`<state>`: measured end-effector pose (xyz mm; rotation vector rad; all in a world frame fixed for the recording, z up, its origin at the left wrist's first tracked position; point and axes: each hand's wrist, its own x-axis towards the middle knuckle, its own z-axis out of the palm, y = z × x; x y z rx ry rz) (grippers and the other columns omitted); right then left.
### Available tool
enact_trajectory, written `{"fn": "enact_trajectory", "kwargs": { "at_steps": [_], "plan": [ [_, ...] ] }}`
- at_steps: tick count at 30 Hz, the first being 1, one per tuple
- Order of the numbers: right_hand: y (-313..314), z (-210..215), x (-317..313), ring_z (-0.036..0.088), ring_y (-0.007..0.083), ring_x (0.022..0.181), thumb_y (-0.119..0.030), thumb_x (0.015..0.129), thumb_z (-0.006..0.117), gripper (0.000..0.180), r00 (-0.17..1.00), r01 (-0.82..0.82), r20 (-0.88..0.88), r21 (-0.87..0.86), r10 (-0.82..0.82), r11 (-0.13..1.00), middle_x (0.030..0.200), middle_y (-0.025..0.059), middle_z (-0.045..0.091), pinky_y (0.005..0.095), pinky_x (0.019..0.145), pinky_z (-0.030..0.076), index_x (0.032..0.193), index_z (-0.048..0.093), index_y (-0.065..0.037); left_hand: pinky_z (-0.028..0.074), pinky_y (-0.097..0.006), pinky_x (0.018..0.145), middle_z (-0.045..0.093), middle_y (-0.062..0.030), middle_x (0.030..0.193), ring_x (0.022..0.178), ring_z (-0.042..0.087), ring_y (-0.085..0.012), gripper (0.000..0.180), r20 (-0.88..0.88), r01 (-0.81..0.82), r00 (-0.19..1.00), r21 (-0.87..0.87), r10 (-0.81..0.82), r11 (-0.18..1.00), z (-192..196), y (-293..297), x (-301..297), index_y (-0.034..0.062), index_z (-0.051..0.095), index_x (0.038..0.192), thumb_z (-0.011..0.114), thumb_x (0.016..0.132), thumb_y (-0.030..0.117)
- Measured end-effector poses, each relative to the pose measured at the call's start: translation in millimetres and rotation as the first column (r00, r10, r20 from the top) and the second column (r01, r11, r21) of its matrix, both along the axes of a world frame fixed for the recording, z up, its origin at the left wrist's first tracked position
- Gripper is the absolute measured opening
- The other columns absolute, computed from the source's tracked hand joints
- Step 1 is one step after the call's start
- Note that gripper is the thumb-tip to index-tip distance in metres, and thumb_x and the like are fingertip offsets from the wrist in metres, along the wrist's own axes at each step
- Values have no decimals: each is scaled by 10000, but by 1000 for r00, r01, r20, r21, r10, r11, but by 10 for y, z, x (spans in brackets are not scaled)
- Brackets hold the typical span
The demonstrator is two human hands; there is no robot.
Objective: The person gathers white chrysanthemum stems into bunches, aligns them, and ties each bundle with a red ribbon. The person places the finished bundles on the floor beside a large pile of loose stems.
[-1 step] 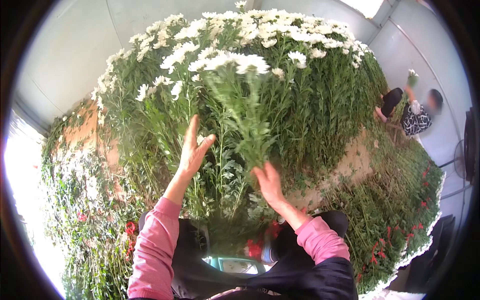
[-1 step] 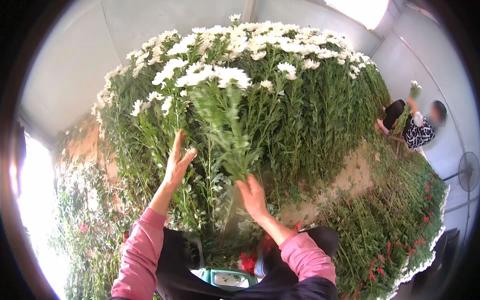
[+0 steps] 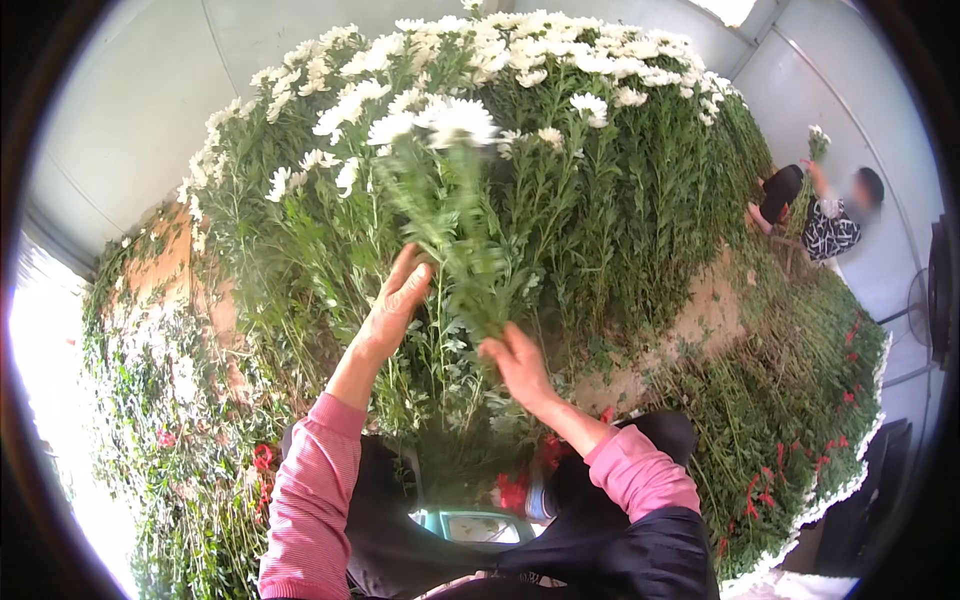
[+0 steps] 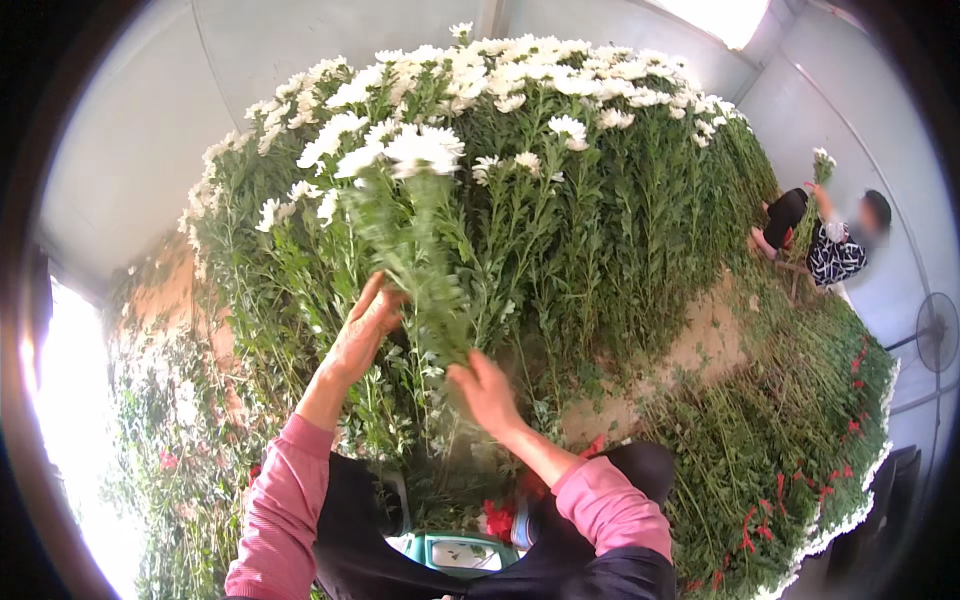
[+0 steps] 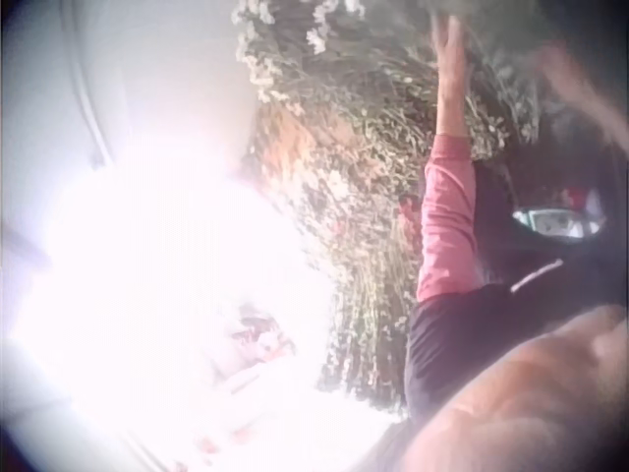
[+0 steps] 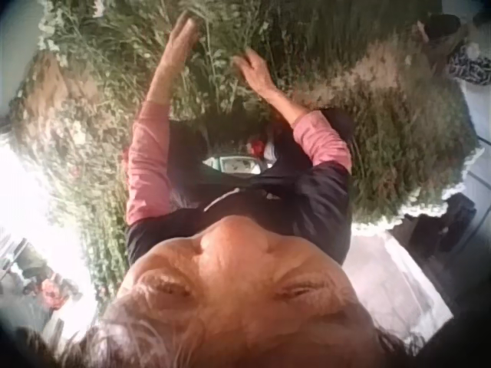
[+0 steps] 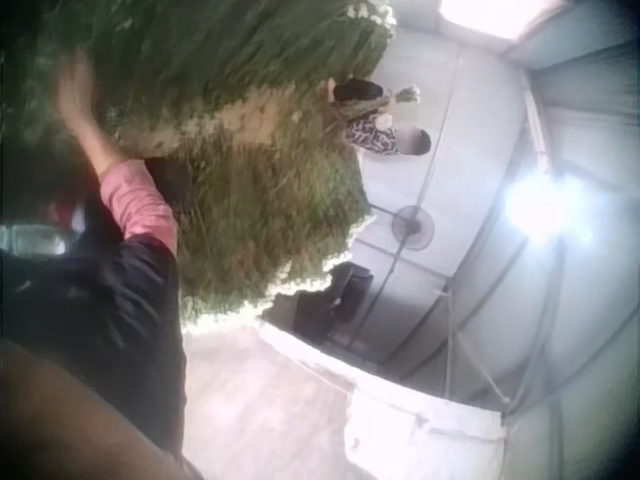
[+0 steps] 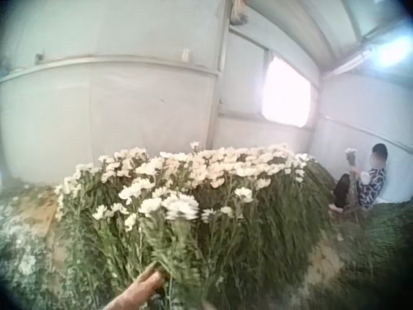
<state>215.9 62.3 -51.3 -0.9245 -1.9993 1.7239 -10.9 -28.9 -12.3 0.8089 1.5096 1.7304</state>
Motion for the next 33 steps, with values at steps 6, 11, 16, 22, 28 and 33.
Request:
{"fn": "enact_trajectory", "kwargs": {
  "at_steps": [6,11,16,22,28,33],
  "plan": [
    [77,29,-243,594,146,980,-213,1008,551,252,988,-129,-62,164,140,978,1027,54,632,329,861,482,1160,597,-17,579,-365,638,684,-91,817,689,680,-241,250,548,105,823,118,-153,987,247,38,190,39,623,1119,635,968,239],
    [898,-561,-404,623,259,960,-419,885,705,481,896,416,-9,366,-444,832,1043,129,646,371,836,495,1145,563,-40,540,-342,528,660,-93,759,610,654,-218,204,508,-14,861,87,-32,996,332,89,116,36,603,1007,614,984,239],
    [753,-724,-603,675,286,847,-210,858,675,249,950,294,10,301,-311,907,945,131,685,369,763,518,1022,586,-46,532,-337,507,656,-89,756,590,650,-210,207,528,-61,848,24,39,998,362,66,132,31,591,1002,631,971,232],
    [749,-653,-498,658,322,761,-396,900,687,474,943,138,235,368,-236,919,840,165,669,384,692,515,1058,562,32,524,-342,507,644,-78,731,565,617,-193,143,553,-136,829,43,90,990,320,99,147,47,597,963,634,962,185],
    [526,-419,-735,641,160,843,-226,953,646,227,979,66,-140,-459,-146,886,995,33,633,265,620,466,1112,555,-91,506,-345,535,619,-76,737,590,590,-193,177,554,-163,829,101,81,981,305,15,139,45,581,906,650,952,202],
    [398,64,-587,650,155,777,-231,1033,529,251,900,11,-349,-583,-263,812,1002,40,623,236,561,444,1245,454,-120,574,-355,615,684,-140,928,766,682,-239,245,533,-135,844,90,67,987,430,-83,113,-7,608,1101,587,991,212]
  ]
}}
